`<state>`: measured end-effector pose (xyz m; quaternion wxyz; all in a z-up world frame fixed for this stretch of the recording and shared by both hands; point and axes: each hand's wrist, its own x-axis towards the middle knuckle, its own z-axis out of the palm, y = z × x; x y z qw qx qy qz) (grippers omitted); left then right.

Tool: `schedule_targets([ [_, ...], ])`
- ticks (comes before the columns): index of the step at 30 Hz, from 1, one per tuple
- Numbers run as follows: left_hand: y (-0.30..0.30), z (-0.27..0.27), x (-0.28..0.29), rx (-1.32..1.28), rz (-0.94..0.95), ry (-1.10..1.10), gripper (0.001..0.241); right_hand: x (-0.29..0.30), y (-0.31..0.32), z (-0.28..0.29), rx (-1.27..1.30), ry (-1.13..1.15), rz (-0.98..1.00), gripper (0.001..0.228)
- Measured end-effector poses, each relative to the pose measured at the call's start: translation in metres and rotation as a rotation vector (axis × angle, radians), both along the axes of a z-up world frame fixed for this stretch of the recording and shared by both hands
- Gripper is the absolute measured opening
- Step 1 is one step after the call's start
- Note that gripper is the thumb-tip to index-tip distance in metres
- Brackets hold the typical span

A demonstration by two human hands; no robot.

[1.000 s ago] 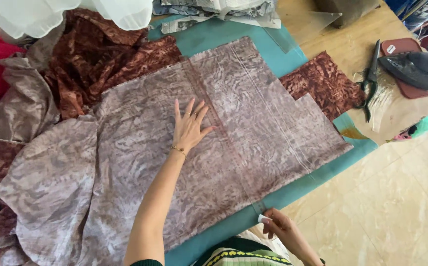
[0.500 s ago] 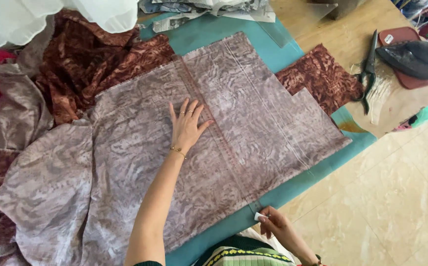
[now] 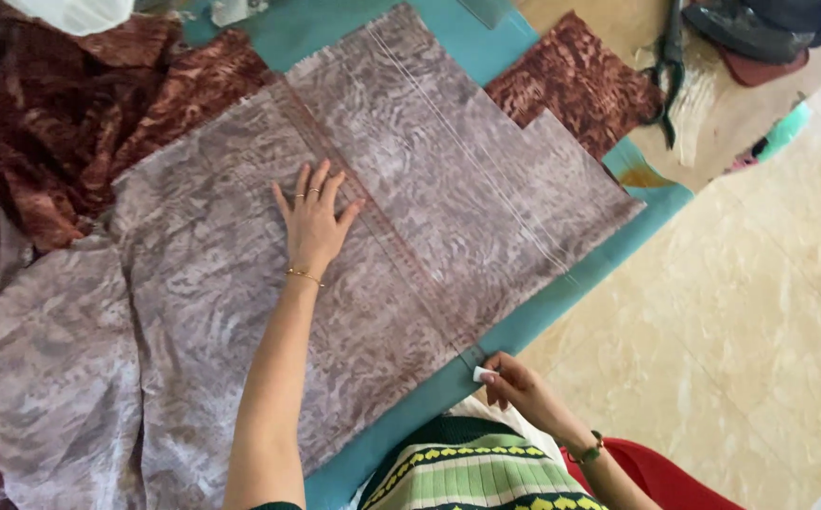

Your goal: Measuring fabric with a ruler, marking it with chalk, and cutting along the marked lines with tailor's scissors.

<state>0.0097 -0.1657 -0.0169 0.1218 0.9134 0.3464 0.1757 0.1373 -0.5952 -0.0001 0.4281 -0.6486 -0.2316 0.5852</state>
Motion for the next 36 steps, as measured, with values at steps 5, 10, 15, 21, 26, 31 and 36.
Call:
schedule_targets([
  [5,0.000,0.002,0.000,-0.008,-0.006,0.011,0.056,-0.002,0.000,0.005,-0.013,-0.060,-0.009,0.022],
  [10,-0.001,0.001,0.000,-0.017,-0.001,0.014,0.056,-0.001,0.002,0.004,-0.008,-0.027,-0.013,0.022],
  [15,-0.001,0.008,0.002,-0.052,0.021,0.028,0.058,0.002,0.003,0.007,-0.018,-0.059,0.009,0.021],
  [21,0.001,-0.002,0.001,-0.021,0.013,0.026,0.060,-0.001,0.004,0.010,-0.096,-0.139,0.015,0.021],
  [26,0.001,0.000,0.001,-0.023,0.017,0.040,0.060,-0.001,0.003,0.011,-0.091,-0.166,0.021,0.021],
  [31,0.001,0.000,0.001,-0.024,0.014,0.026,0.059,-0.001,0.006,0.016,-0.100,-0.152,0.026,0.022],
  [36,0.002,0.006,0.006,-0.017,0.019,0.001,0.056,-0.001,0.005,0.018,-0.069,-0.142,0.017,0.022],
])
